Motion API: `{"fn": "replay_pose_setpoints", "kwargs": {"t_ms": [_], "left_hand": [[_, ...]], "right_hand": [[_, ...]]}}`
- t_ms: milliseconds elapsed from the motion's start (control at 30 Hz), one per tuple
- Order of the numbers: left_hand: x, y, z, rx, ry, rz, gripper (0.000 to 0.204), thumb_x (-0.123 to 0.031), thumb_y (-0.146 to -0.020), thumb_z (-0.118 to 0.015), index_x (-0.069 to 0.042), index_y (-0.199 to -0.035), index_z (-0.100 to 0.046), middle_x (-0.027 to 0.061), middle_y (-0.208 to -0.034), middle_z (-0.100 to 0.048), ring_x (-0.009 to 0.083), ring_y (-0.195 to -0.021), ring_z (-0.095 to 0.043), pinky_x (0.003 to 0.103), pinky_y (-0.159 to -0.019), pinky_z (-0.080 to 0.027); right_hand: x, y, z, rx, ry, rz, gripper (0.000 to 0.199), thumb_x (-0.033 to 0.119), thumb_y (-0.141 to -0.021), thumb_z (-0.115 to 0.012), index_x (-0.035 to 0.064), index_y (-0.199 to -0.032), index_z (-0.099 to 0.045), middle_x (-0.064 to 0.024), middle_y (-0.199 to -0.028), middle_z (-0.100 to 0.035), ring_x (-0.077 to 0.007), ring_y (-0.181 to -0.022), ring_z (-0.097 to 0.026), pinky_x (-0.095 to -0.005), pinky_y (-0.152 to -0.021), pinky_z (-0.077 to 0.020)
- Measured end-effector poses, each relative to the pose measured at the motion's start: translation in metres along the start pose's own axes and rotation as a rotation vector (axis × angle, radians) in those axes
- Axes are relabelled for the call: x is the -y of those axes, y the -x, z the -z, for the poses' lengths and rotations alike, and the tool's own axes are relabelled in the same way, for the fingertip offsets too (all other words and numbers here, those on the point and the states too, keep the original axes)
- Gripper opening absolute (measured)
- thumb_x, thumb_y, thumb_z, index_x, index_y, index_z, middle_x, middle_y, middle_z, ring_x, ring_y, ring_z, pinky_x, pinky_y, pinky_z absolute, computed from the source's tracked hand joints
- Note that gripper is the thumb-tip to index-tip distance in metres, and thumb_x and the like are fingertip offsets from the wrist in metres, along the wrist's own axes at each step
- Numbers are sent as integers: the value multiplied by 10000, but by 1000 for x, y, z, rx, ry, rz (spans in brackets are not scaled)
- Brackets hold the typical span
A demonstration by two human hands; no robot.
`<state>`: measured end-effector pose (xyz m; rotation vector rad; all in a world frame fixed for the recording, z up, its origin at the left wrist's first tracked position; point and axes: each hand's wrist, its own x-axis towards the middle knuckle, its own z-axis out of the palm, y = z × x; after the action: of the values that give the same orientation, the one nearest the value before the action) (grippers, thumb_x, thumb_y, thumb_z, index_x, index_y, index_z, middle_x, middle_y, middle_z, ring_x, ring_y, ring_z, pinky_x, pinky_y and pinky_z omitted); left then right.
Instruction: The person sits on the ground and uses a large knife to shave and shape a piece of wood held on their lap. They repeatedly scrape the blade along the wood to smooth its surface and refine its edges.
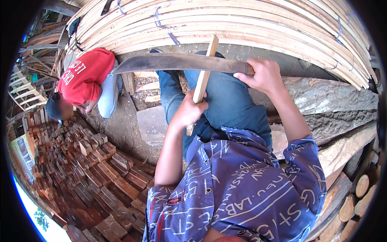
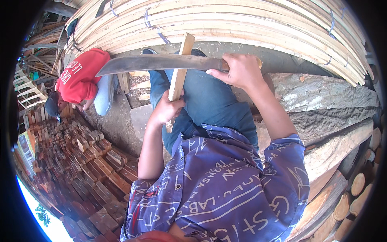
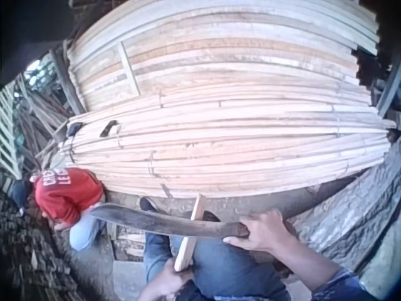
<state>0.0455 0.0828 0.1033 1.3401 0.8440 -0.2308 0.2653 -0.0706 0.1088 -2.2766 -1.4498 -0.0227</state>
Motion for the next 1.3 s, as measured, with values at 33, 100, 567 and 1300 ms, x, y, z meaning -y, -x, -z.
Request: {"fn": "replay_pose_setpoints", "kwargs": {"t_ms": [33, 100, 567, 1300], "left_hand": [[-1, 0, -1, -7, -6, 1, 293, 31, -771, -574, -56, -1036, -485, -21, -633, -439, 65, -474, -374, 244, -398, -279], [-4, 0, 2, 56, 155, 64, 287, 34, -774, -570, -66, -1029, -485, -26, -641, -436, 55, -475, -357, 236, -396, -265], [-10, 6, -2, 119, 406, 104, 265, 28, -781, -542, -91, -1009, -478, -41, -670, -411, 32, -489, -318, 213, -403, -223], [-8, 3, -8, 93, 498, 107, 228, 14, -798, -574, -86, -984, -488, -41, -631, -389, 39, -453, -303, 221, -385, -233]], "right_hand": [[9, -2, 2, 35, -34, 14, 546, 588, -709, -719, 46, -704, -653, -108, -565, -611, -289, -530, -634, -385, -513, -508], [27, -7, -1, 120, -61, 25, 495, 531, -696, -742, 44, -711, -656, -124, -589, -628, -302, -562, -649, -389, -530, -517], [2, -29, -46, 3, -47, 106, 281, 141, -507, -777, 93, -737, -623, -77, -668, -650, -265, -628, -651, -381, -568, -507], [-13, -28, -22, 169, 57, -318, 270, 201, -614, -735, 80, -848, -674, -111, -727, -679, -320, -684, -671, -412, -634, -544]]}}
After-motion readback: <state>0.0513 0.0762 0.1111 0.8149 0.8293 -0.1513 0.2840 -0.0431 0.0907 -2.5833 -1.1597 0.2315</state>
